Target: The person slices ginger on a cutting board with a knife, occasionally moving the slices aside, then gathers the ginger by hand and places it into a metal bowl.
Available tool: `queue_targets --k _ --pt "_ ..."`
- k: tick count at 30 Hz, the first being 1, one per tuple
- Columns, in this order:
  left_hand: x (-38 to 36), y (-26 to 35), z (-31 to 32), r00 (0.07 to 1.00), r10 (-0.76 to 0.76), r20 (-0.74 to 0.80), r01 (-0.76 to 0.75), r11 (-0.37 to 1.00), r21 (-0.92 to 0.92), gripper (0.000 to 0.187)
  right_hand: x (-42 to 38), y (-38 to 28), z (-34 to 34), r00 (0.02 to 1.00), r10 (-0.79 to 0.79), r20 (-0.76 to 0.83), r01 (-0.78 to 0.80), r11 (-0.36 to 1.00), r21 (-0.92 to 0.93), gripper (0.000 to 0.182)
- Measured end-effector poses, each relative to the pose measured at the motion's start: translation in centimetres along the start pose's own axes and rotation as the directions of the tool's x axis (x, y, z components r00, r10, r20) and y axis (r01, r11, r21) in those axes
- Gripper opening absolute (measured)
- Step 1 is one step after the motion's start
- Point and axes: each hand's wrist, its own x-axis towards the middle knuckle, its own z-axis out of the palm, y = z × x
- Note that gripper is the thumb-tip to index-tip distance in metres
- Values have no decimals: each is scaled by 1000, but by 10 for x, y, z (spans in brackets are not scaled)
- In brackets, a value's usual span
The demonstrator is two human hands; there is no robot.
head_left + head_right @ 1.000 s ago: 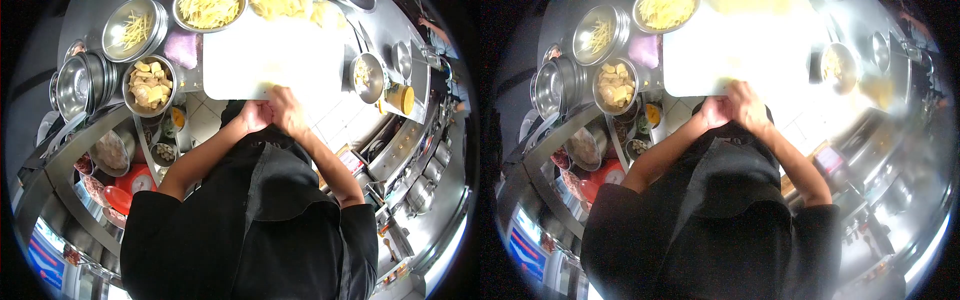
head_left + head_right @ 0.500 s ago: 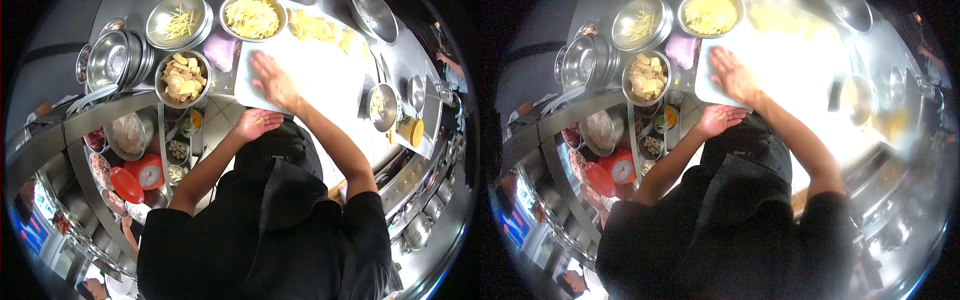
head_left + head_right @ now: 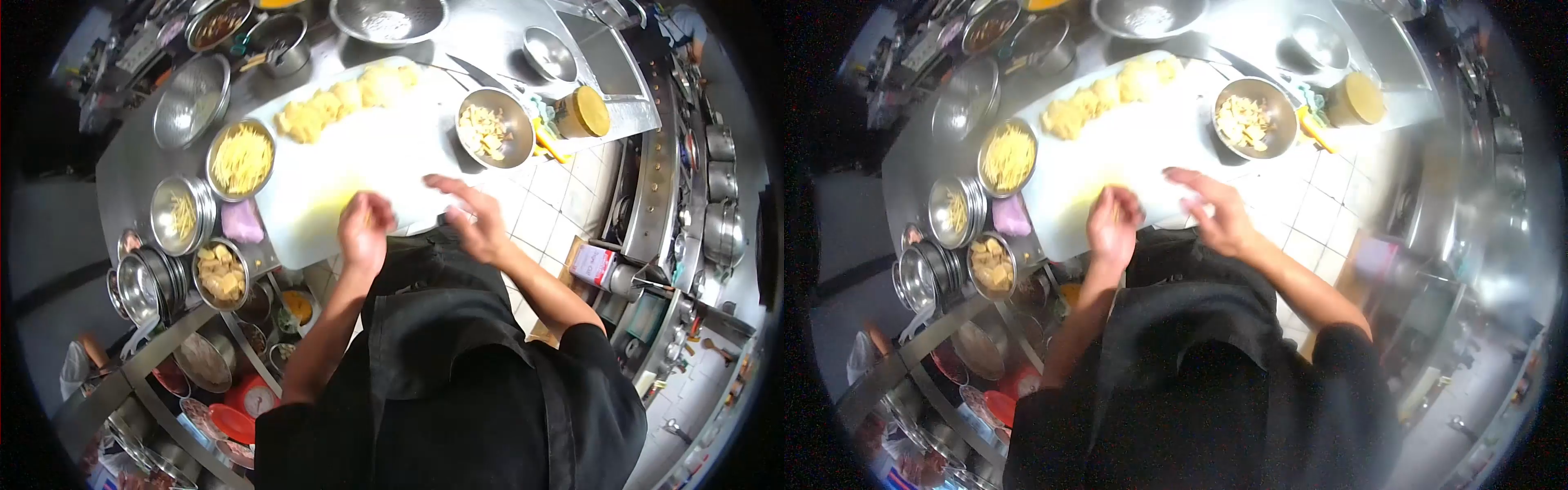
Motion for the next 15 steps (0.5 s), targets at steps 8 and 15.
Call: queue_targets --k 8,15 --pt "157 -121 156 567 134 813 -707 -427 564 43 -16 89 -203 886 -39 -462 -157 913 -377 25" --pt "106 -116 143 721 616 316 -386 -21 922 52 -34 204 -258 978 194 -76 -204 821 -533 52"
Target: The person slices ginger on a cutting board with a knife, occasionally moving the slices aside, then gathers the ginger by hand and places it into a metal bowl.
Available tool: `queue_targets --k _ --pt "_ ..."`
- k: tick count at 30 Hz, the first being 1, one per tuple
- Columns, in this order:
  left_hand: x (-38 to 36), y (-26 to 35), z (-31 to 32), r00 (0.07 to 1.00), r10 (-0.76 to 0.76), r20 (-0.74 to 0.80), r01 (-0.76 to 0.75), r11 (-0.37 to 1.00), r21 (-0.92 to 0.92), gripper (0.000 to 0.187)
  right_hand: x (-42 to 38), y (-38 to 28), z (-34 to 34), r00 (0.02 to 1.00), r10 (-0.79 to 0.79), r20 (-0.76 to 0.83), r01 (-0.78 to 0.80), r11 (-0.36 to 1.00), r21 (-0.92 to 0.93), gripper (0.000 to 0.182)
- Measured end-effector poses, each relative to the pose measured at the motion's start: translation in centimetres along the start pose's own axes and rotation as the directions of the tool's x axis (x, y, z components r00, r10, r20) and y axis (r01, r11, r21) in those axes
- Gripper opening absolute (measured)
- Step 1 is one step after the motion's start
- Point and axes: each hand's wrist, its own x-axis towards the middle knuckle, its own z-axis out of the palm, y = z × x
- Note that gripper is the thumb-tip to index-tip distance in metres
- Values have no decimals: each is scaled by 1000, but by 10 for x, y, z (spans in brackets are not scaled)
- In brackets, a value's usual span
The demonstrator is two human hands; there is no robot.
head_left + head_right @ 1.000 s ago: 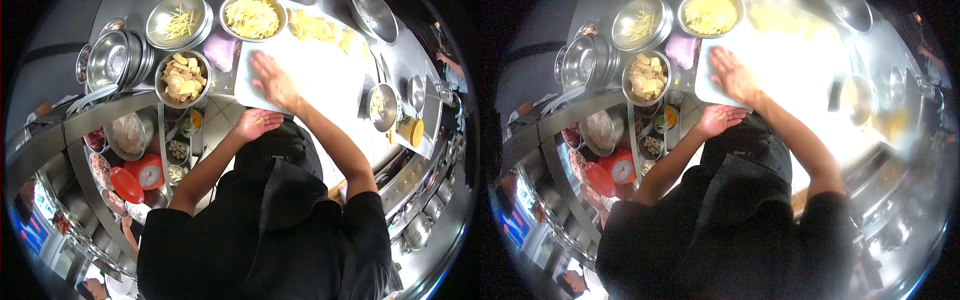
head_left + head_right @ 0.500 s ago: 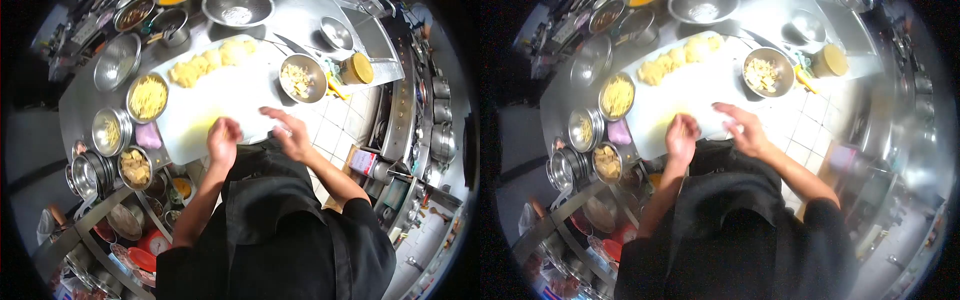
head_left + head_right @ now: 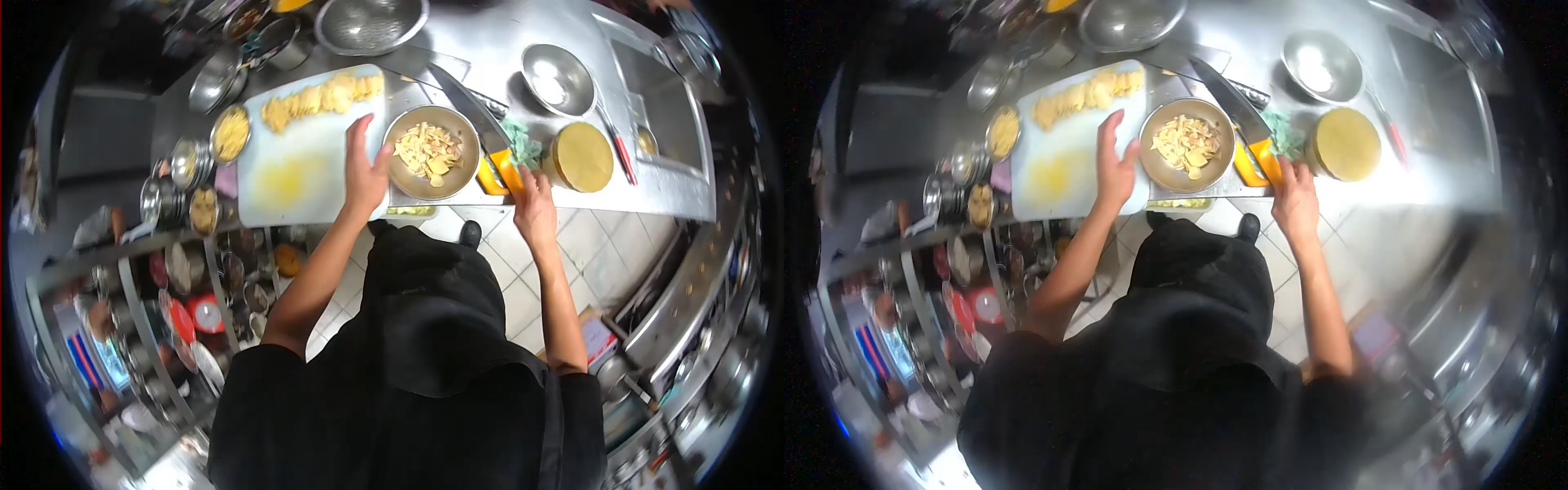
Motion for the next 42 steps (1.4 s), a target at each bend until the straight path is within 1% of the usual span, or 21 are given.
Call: queue_targets --k 1,3,6,8,10,11,12,13,15,17,18,19,21,25,27,33,35,37,38,39,42 --pt "-18 0 -11 991 -121 -64 118 992 -51 47 2 1 4 997 13 77 -16 999 48 57" --pt "-53 12 -29 969 -223 -106 219 974 -50 41 10 6 12 990 -82 113 80 996 26 67" --pt "-112 40 -24 910 -403 -96 372 897 -240 25 18 4 12 970 53 238 -29 994 -102 75" --pt "-147 57 -9 916 -400 36 385 849 -361 22 16 -5 -13 968 41 248 -27 998 -58 74" --pt "-170 72 7 843 -420 335 536 697 -476 21 0 0 -29 974 44 222 -59 996 59 72" --pt "-177 72 20 794 -384 472 603 595 -530 25 -16 10 -32 980 54 192 -81 988 132 71" --pt "-180 70 37 788 -268 554 598 546 -587 31 -35 18 -36 989 31 144 -60 979 195 68" --pt "-168 90 50 719 -287 633 677 491 -548 39 -52 12 -48 992 14 129 -40 979 201 67" --pt "-150 104 85 666 -265 698 728 436 -529 40 -82 10 -51 1000 -8 -15 11 963 270 69" --pt "-141 85 122 686 -240 687 674 565 -475 38 -100 23 -42 1000 -4 -21 7 991 132 72" --pt "-138 73 137 710 -267 651 632 650 -422 34 -100 28 -34 1000 -2 -30 5 994 109 72" --pt "-131 71 143 704 -341 623 653 655 -380 33 -97 33 -25 999 2 -37 1 996 89 72" --pt "-127 64 150 787 -361 501 548 781 -298 39 -88 47 -5 999 54 7 -54 998 20 71" --pt "-125 73 151 776 -337 533 560 757 -337 43 -92 61 6 999 49 25 -48 999 -19 72" --pt "-127 79 150 765 -323 558 559 762 -327 42 -116 72 -1 993 68 96 -61 995 -76 71" --pt "-155 79 124 719 -298 628 565 776 -279 34 -224 93 -77 962 179 207 -144 975 -170 73" --pt "-167 66 114 705 -321 632 571 786 -237 31 -236 100 -105 952 204 227 -244 956 165 64" --pt "-185 55 103 688 -362 629 627 732 -265 29 -224 98 -114 900 331 284 -431 777 459 53" --pt "-191 51 101 718 -374 588 621 725 -298 27 -212 110 -109 899 281 337 -415 792 447 51" --pt "-195 47 99 719 -376 584 621 725 -298 27 -197 117 -103 874 278 399 -471 690 550 52" --pt "-204 40 89 702 -415 579 647 712 -273 28 -129 122 -87 782 229 579 -610 475 635 54"
